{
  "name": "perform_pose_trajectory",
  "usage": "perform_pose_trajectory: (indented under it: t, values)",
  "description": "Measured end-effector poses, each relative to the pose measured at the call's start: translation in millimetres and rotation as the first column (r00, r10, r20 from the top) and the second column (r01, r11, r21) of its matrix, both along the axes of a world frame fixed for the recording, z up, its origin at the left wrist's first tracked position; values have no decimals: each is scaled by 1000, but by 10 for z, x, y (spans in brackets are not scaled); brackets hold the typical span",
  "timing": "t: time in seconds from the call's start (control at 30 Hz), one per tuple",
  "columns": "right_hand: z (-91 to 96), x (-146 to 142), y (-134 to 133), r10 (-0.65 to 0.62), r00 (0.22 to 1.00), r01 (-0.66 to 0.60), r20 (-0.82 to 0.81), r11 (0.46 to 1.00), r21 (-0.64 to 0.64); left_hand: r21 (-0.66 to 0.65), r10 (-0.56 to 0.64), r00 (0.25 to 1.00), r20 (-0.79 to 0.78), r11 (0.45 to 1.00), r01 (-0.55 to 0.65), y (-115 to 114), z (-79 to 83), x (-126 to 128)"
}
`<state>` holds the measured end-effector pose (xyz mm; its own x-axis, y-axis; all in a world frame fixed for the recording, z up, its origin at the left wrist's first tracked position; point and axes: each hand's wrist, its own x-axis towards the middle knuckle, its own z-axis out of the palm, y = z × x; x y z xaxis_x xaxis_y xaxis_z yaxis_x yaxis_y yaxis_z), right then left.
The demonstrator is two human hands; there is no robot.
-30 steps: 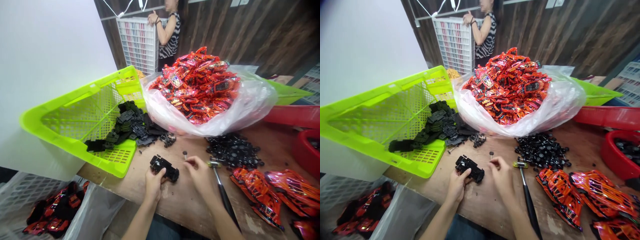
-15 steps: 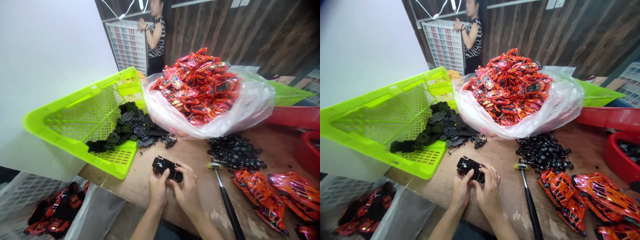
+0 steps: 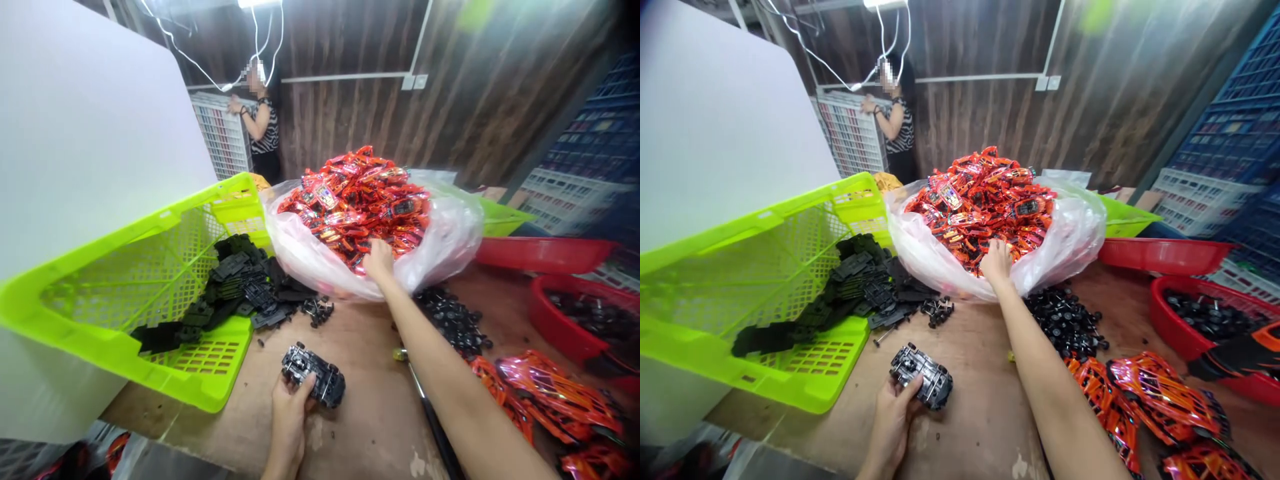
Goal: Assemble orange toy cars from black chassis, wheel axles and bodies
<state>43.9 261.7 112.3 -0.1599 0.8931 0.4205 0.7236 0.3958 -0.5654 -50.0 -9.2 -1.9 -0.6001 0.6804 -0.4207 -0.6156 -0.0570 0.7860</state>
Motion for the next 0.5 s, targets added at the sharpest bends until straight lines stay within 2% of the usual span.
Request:
perform_pose_trajectory:
  t: [0.07,0.13,0.2,0.3,0.37,0.4,0.47,0.5]
  values:
    - [72,-74,260,-8,1000,7,29,1000,3,-6,-12,1000,-17,1000,12,-55,26,-19]
    - [137,-89,331,-3,999,2,44,1000,16,-7,-15,999,-45,1000,14,-99,31,-69]
    - [202,-7,238,-7,999,5,31,999,39,-22,-17,996,-92,1000,15,-117,28,-144]
    - [191,296,-147,-27,998,29,-48,998,50,-68,-42,982,-184,997,29,-84,26,-266]
    - [22,542,-530,44,983,-47,-176,999,-13,-71,-54,964,-261,997,36,-31,26,-322]
    - [-117,653,-744,123,963,-149,-240,985,-92,-66,-59,953,-296,997,42,-4,26,-337]
    - [-475,824,-1175,242,935,-311,-259,910,-274,-50,-92,938,-333,996,80,38,27,-341]
    - [-671,881,-1372,260,942,-321,-214,884,-340,-40,-115,936,-334,993,108,49,28,-332]
